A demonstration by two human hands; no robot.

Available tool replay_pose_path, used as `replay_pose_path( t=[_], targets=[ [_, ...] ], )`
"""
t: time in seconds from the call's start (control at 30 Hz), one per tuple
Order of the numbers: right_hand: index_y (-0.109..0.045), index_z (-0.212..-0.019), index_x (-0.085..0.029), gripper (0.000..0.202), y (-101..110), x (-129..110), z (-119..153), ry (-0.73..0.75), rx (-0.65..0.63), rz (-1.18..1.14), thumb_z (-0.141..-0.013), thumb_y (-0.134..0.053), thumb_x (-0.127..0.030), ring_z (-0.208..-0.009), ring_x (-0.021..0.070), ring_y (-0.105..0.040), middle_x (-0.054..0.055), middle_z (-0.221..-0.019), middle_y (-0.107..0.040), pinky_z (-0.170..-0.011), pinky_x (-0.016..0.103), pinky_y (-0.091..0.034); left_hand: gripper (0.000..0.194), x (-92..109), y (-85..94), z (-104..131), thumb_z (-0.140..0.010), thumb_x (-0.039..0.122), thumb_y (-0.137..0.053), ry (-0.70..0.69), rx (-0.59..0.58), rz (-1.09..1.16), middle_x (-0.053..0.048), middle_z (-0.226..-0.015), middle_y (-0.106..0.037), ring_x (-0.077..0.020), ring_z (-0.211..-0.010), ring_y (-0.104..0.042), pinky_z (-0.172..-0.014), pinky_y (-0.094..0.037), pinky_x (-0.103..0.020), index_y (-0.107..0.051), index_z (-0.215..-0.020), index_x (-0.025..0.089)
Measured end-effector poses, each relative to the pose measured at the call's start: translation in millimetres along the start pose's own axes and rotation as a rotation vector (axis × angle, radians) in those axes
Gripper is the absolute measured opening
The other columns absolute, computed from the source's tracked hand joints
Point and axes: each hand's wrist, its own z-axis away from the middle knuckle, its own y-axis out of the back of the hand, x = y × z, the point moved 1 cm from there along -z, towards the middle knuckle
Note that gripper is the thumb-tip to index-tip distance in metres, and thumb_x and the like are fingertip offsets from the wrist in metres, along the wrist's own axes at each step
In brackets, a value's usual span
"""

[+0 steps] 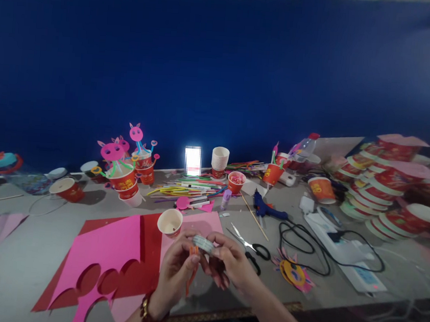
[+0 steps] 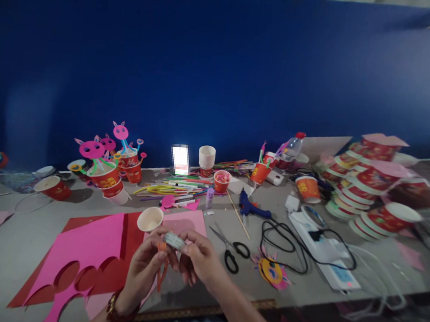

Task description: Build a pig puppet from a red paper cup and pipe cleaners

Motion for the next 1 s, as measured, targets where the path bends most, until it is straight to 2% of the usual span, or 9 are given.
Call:
replay_pose_path(
  t=[0.23,0.33,0.4,0.47,0.67,0.83,1.0],
  targets=[
    [-0.054,-0.083,-0.020,0.015,-3.8,-2.3,1.4,0.014,0.003,-0.025,-0.074,-0.049,-0.031,-0.030,0.0066,-0.046,-0.006,-0.052,-0.061,-0.030,0.014,-0.027,0.014,-3.9,0.5,0.5,-0.093,0.030,-0.065,0.060,0.057,0.079,-0.006,-0.116,-0.062,-0.0096,-0.057,-0.066,-0.059,-0.058,-0.028,-0.063,-0.085,0.019],
    [-0.053,-0.085,-0.020,0.015,-3.7,-2.7,2.0,0.021,-0.008,-0.023,-0.076,-0.050,-0.032,-0.030,0.0072,-0.046,-0.006,-0.051,-0.060,-0.030,0.014,-0.026,0.016,-2.3,3.0,1.3,-0.092,0.032,-0.067,0.022,0.059,-0.026,-0.009,-0.107,-0.068,-0.0199,-0.079,-0.070,-0.072,-0.058,-0.033,-0.067,-0.083,0.019],
    [-0.053,-0.085,-0.021,0.016,-2.5,-2.7,2.0,0.008,-0.014,-0.010,-0.077,-0.051,-0.034,-0.031,0.0076,-0.048,-0.007,-0.050,-0.058,-0.030,0.014,-0.027,0.018,-0.3,4.3,1.6,-0.091,0.035,-0.068,-0.018,0.053,-0.118,-0.011,-0.094,-0.071,-0.0280,-0.101,-0.067,-0.084,-0.055,-0.037,-0.069,-0.082,0.019],
    [-0.054,-0.085,-0.020,0.017,-1.2,-2.6,1.9,0.006,-0.016,-0.003,-0.077,-0.052,-0.036,-0.032,0.0077,-0.049,-0.007,-0.050,-0.058,-0.031,0.014,-0.029,0.018,1.3,4.8,1.8,-0.091,0.035,-0.068,-0.039,0.044,-0.163,-0.010,-0.083,-0.071,-0.0304,-0.110,-0.062,-0.089,-0.052,-0.039,-0.069,-0.083,0.020],
    [-0.056,-0.083,-0.019,0.017,-1.0,-2.1,1.1,0.015,-0.020,-0.014,-0.075,-0.051,-0.033,-0.032,0.0077,-0.050,-0.006,-0.051,-0.059,-0.030,0.014,-0.033,0.018,2.2,4.3,1.5,-0.093,0.034,-0.065,-0.048,0.040,-0.182,-0.012,-0.099,-0.072,-0.0267,-0.101,-0.064,-0.087,-0.051,-0.037,-0.067,-0.083,0.020],
    [-0.055,-0.082,-0.019,0.016,-2.0,3.9,-0.3,0.042,0.003,-0.026,-0.079,-0.050,-0.034,-0.032,0.0076,-0.051,-0.007,-0.050,-0.058,-0.031,0.013,-0.034,0.017,-1.4,5.9,1.9,-0.093,0.034,-0.065,-0.025,0.044,-0.159,-0.011,-0.093,-0.072,-0.0290,-0.110,-0.063,-0.090,-0.051,-0.039,-0.067,-0.085,0.020],
    [-0.055,-0.081,-0.019,0.022,-0.3,3.8,1.2,0.049,-0.020,-0.066,-0.083,-0.053,-0.041,-0.034,0.0087,-0.054,-0.005,-0.052,-0.061,-0.032,0.014,-0.035,0.016,-3.5,8.4,1.3,-0.093,0.032,-0.065,-0.058,0.019,-0.155,-0.012,-0.103,-0.070,-0.0284,-0.110,-0.062,-0.093,-0.050,-0.040,-0.067,-0.085,0.018]
  ],
)
